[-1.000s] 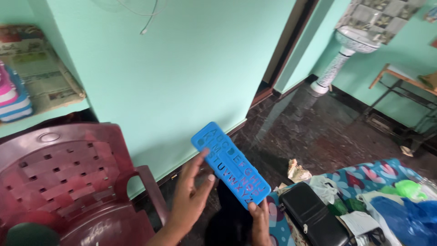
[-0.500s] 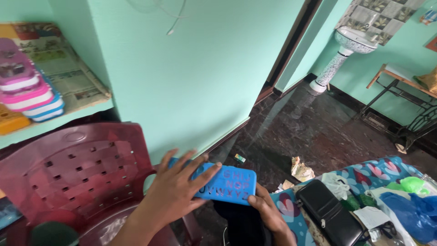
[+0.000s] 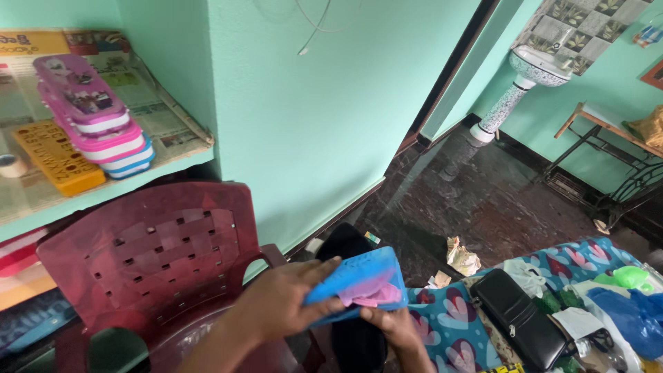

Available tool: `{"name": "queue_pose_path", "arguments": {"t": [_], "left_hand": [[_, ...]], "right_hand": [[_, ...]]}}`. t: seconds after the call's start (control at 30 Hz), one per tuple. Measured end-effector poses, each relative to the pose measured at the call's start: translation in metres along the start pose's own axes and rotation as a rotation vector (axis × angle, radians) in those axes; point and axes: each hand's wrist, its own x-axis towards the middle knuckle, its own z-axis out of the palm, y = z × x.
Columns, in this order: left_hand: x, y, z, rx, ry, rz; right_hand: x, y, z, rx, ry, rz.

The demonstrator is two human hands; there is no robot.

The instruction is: The person wipes a framed picture with a black cloth and places it on a shelf. They then wipe several colorful pencil cases and a yellow box with the same cloth, stacking them on the shelf. Finally, they wipe a black-and-yellow checkered box and place it on the shelf.

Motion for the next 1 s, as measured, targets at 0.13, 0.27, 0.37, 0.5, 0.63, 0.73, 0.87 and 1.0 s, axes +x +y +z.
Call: {"name": "queue_pose_path", "arguments": {"t": [0.13,0.27,0.37,0.5,0.63,0.73,0.87,1.0], "left_hand": [[-0.004,-0.002,-0.036,-0.304,-0.273,-0.419],[0.013,-0.026,-0.049,-0.505,-0.426,-0.683],[0.025,-0.044,-0.050,-0.637,-0.492,-0.840],[0.031,-0.056,-0.046,-0.569,-0.540,-0.844],[0.033,-0.057,-0.043,-0.487,-0.520,-0.798],[0.038,-0.046,-0.051,-0.175,-0.387,-0.603],[0.035,-0.018,-0.075,0.396,0.069,-0.321],[0.006,0.018,-0.061,0.080,-0.116,-0.375]], "right_hand": [[-0.002,0.010,0.005,-0.029,0.000,0.031],[-0.003,0.039,0.014,0.055,0.075,0.047],[-0.016,0.042,0.038,0.448,0.118,0.223],[-0.013,0.028,0.070,0.701,0.039,0.233],[-0.015,0.024,0.077,0.651,0.131,0.245],[-0.014,0.028,0.074,0.562,0.180,0.236],[-0.007,0.026,0.072,0.629,0.225,0.222],[-0.012,0.014,0.067,0.683,0.234,0.204]]}}
